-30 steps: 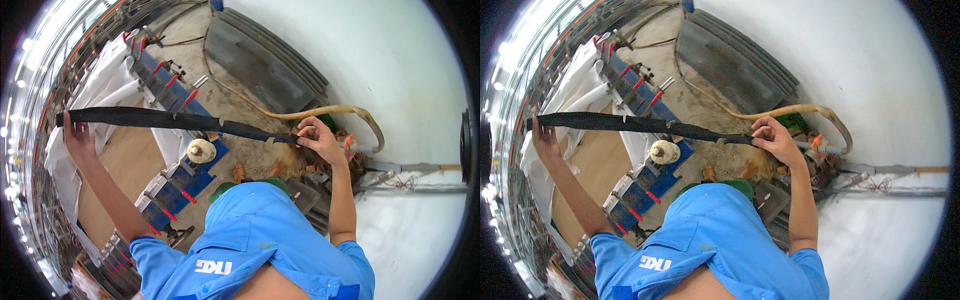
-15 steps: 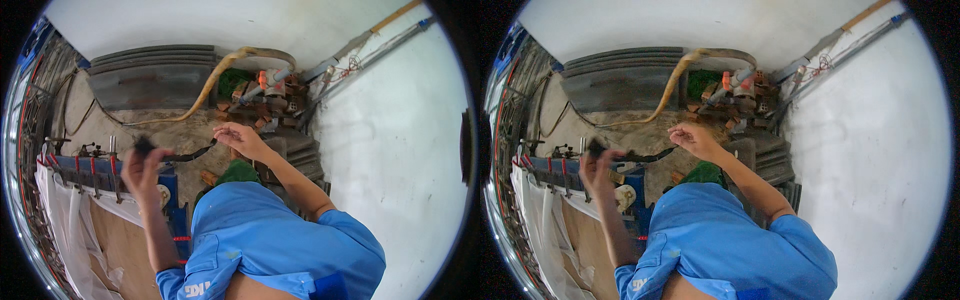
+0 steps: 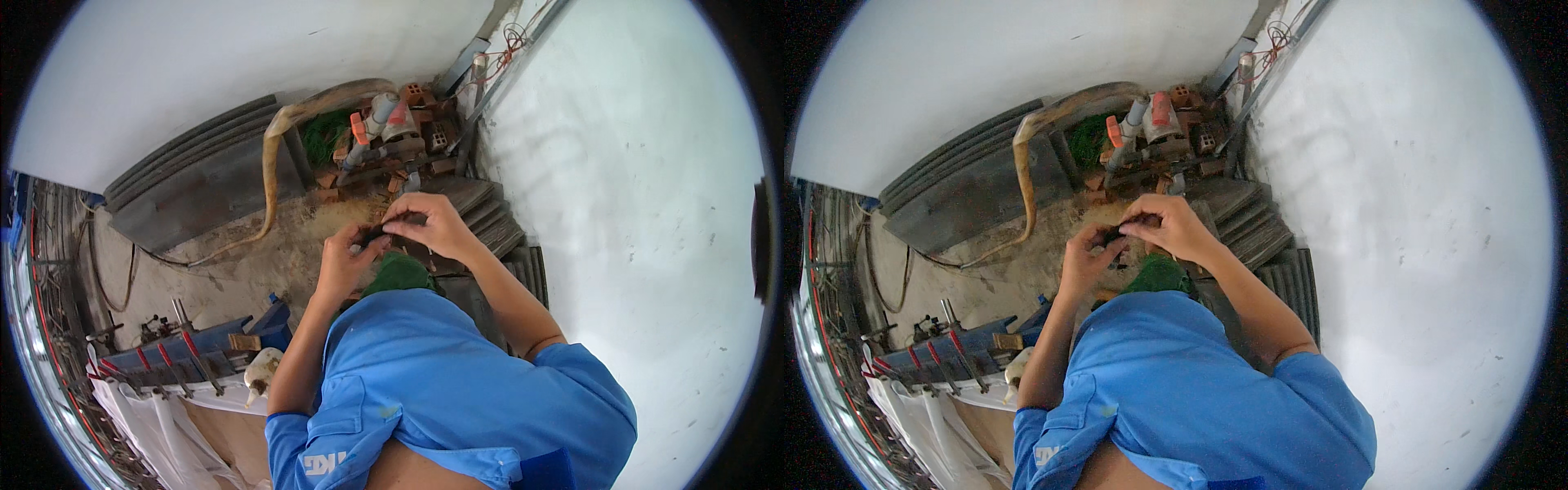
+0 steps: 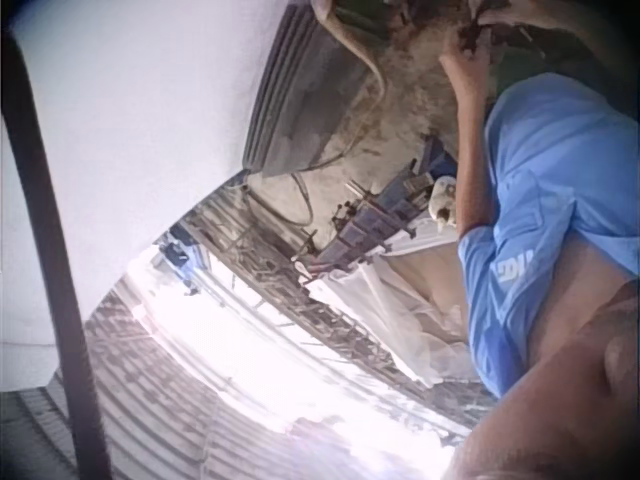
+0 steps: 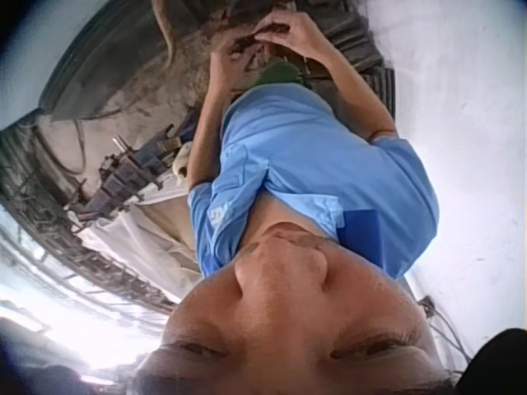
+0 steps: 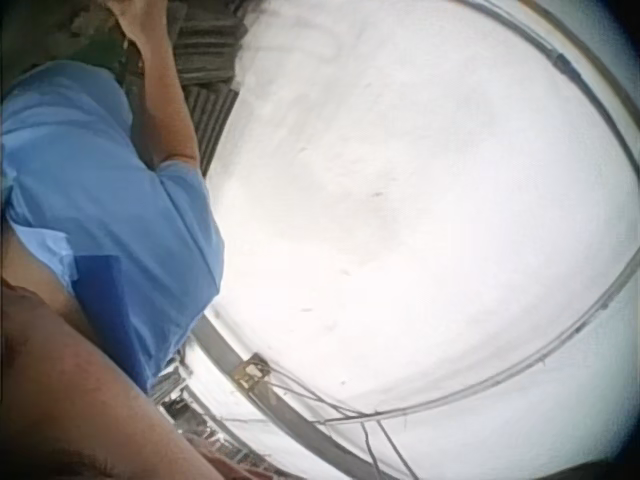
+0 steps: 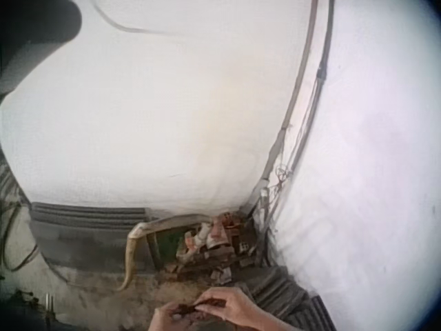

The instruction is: The person handles a flexible hose and a black strap in a workshop. They attempt to fit a metal pipe into the hose, then wrap and secure the strap around the hose connection using both hands.

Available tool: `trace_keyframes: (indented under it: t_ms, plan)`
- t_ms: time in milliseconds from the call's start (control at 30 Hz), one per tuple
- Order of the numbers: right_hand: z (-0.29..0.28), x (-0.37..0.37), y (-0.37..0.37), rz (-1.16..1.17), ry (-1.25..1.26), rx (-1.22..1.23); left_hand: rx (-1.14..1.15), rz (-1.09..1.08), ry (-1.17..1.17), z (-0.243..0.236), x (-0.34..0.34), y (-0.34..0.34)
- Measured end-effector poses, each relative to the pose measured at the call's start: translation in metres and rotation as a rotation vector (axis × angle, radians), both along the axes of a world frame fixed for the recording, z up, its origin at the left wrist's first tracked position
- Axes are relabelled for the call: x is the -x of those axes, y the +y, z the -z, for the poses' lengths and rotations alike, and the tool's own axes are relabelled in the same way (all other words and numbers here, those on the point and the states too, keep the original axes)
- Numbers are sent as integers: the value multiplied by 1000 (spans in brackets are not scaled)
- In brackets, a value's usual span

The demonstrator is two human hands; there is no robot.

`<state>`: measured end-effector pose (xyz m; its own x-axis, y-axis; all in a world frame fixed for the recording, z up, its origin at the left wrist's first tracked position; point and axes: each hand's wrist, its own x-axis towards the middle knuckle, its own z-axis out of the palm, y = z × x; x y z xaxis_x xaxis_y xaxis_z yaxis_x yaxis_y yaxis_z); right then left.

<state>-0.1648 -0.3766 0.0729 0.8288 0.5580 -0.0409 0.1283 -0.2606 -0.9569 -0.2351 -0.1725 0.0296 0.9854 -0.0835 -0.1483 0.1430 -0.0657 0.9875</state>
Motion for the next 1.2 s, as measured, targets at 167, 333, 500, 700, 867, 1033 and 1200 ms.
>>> trace_keyframes:
  t_ms: [167,333,500,700,867,1033,1200]
  plan:
    - [21,-76,-45,297,87,-190,-205,23,46,15,-65,-3]
    - [73,-144,-63,472,228,-412,-235,-217,-75,27,-136,2]
    - [124,-192,-53,452,165,-377,-766,-395,-363,44,-196,1]
    - [142,-224,-44,316,213,-336,-1003,-419,-523,57,-244,10]
    - [143,-240,-39,270,223,-350,-1020,-519,-505,58,-276,6]
    - [141,-248,-35,256,251,-273,-1231,-621,-595,55,-312,-6]
    - [133,-250,-38,253,537,-373,-885,-515,-411,52,-341,-26]
